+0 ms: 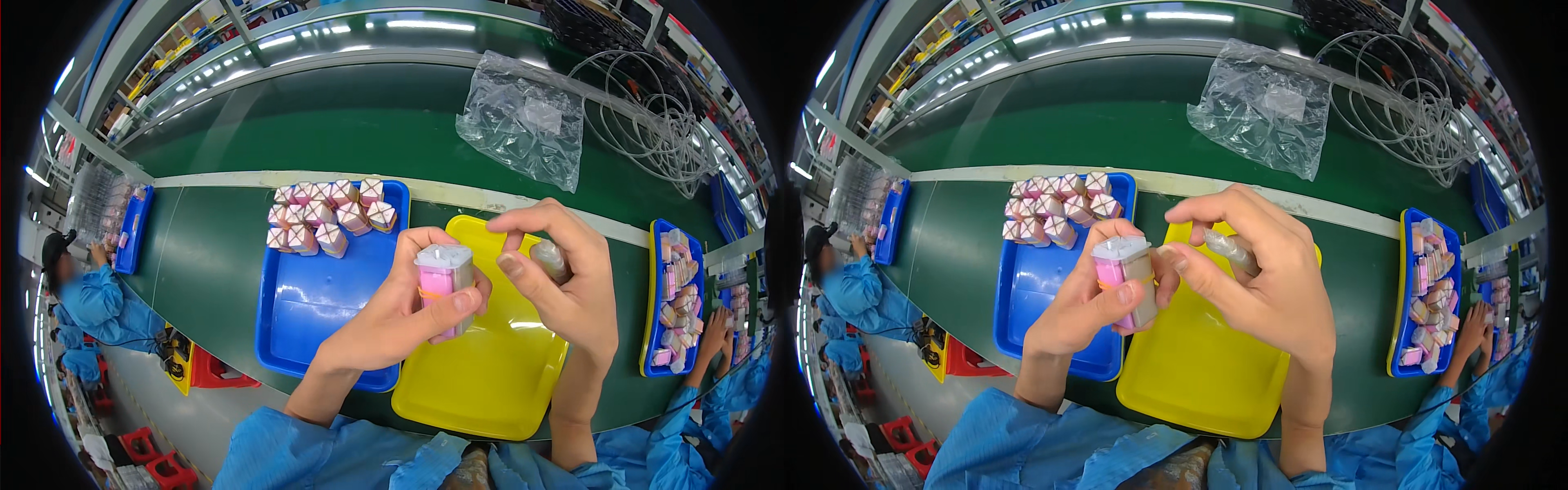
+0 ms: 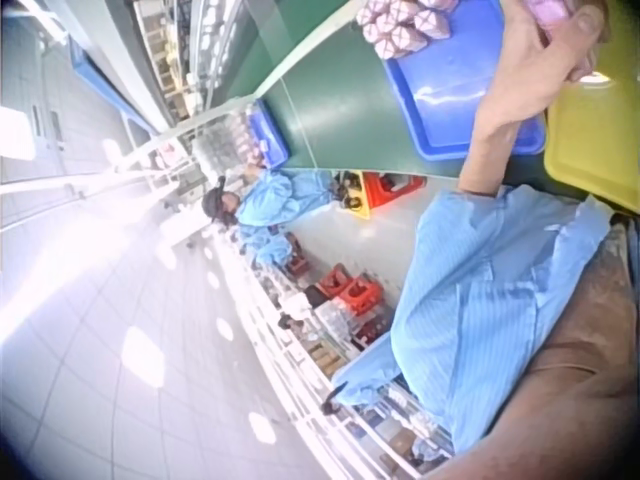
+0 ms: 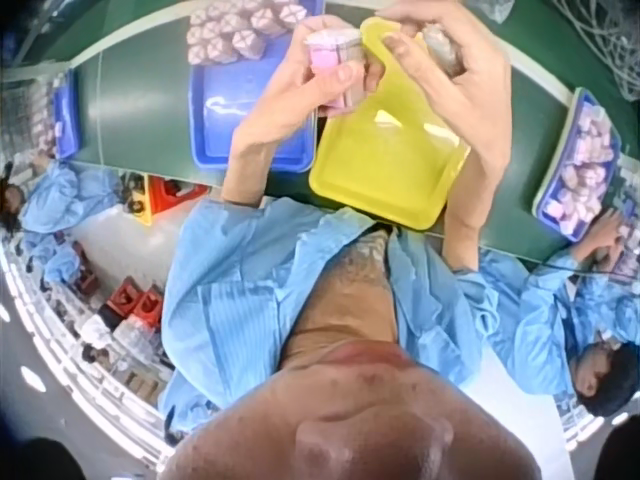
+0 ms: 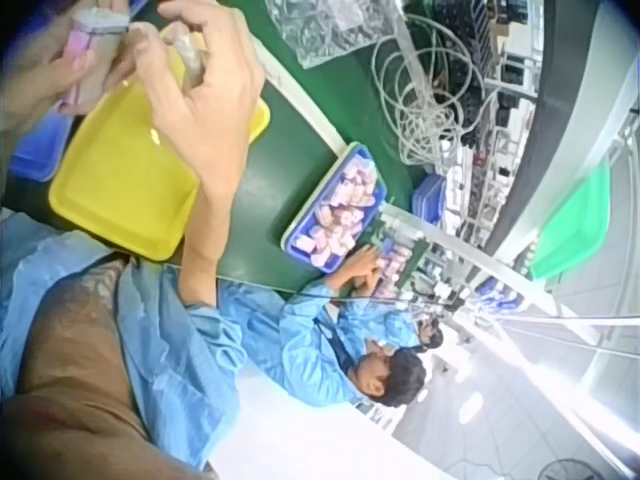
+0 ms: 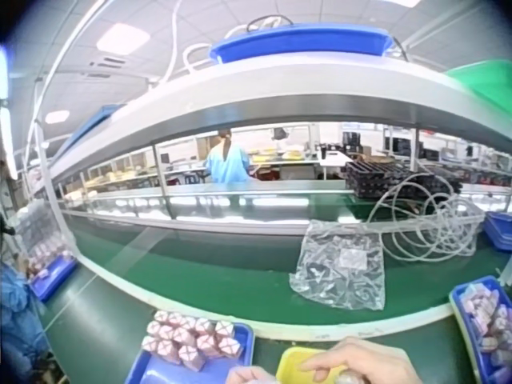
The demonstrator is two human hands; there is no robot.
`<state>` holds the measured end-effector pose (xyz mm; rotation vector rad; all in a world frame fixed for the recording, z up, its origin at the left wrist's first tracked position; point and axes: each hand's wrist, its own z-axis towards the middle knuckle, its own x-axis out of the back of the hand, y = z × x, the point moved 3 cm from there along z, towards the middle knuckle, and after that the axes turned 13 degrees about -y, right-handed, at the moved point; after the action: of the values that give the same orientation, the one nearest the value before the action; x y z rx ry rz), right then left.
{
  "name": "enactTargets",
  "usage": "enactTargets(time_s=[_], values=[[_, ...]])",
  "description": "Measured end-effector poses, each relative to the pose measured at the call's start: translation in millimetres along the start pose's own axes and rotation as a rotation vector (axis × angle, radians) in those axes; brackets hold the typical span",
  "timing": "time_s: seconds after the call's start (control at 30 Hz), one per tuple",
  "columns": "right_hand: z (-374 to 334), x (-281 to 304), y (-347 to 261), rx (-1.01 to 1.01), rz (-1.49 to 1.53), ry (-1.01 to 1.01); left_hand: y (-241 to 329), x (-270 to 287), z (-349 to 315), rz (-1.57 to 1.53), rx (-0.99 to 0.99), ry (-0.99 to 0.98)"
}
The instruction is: The person takes bundled components from a yellow tray, applies adhesive to their ends using a handheld tool, places the assemblies into a blue tray, and slides the filled tray down the assembly line to another worker.
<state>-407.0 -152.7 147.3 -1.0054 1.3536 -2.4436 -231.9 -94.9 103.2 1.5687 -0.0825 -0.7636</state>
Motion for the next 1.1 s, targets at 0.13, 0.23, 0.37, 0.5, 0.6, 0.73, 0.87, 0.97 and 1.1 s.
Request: enactTargets(time_s=[0.13, 0.23, 0.37, 0.5, 0.6, 0.73, 0.87, 0.97, 1.1], values=[[0.0, -0.8, 0.2, 0.009, -0.009, -0.010, 5.3, -6.6, -0.2, 0.048, -0.076, -0.044], [-1.6, 0.6, 4.3, -0.017, -0.001, 0.011, 4.4, -6.2, 11.1, -0.020, -0.104, 0.087], [-0.4, 1.7, -1.1, 0.021, -0.024, 0.023, 3.6, 6.2, 4.0, -0.038, -0.107, 0.089], [-4.2, 8.1, -1.3, 0.017, -0.011, 0.045, 3.0, 8.3, 6.9, -0.043, -0.127, 0.058], [-6.0, 12.0, -1.5, 0.027, 0.053, 0.057, 2.4, -0.4, 11.9, -0.170, -0.135, 0.184], [-8.4, 14.1, -6.0, 0.051, 0.104, 0.054, -5.6, 8.4, 9.5, -0.202, -0.109, 0.149], [-8.6, 14.8, -6.5, 0.048, 0.112, 0.048, -7.5, 15.9, 10.2, -0.042, -0.160, 0.078], [-7.5, 15.6, -5.7, 0.053, 0.082, 0.048, -2.2, 11.9, 16.0, -0.167, -0.154, 0.125], [-7.8, 16.4, -5.6, 0.055, 0.084, 0.065, -3.9, 14.2, 14.7, -0.351, -0.157, 0.106]])
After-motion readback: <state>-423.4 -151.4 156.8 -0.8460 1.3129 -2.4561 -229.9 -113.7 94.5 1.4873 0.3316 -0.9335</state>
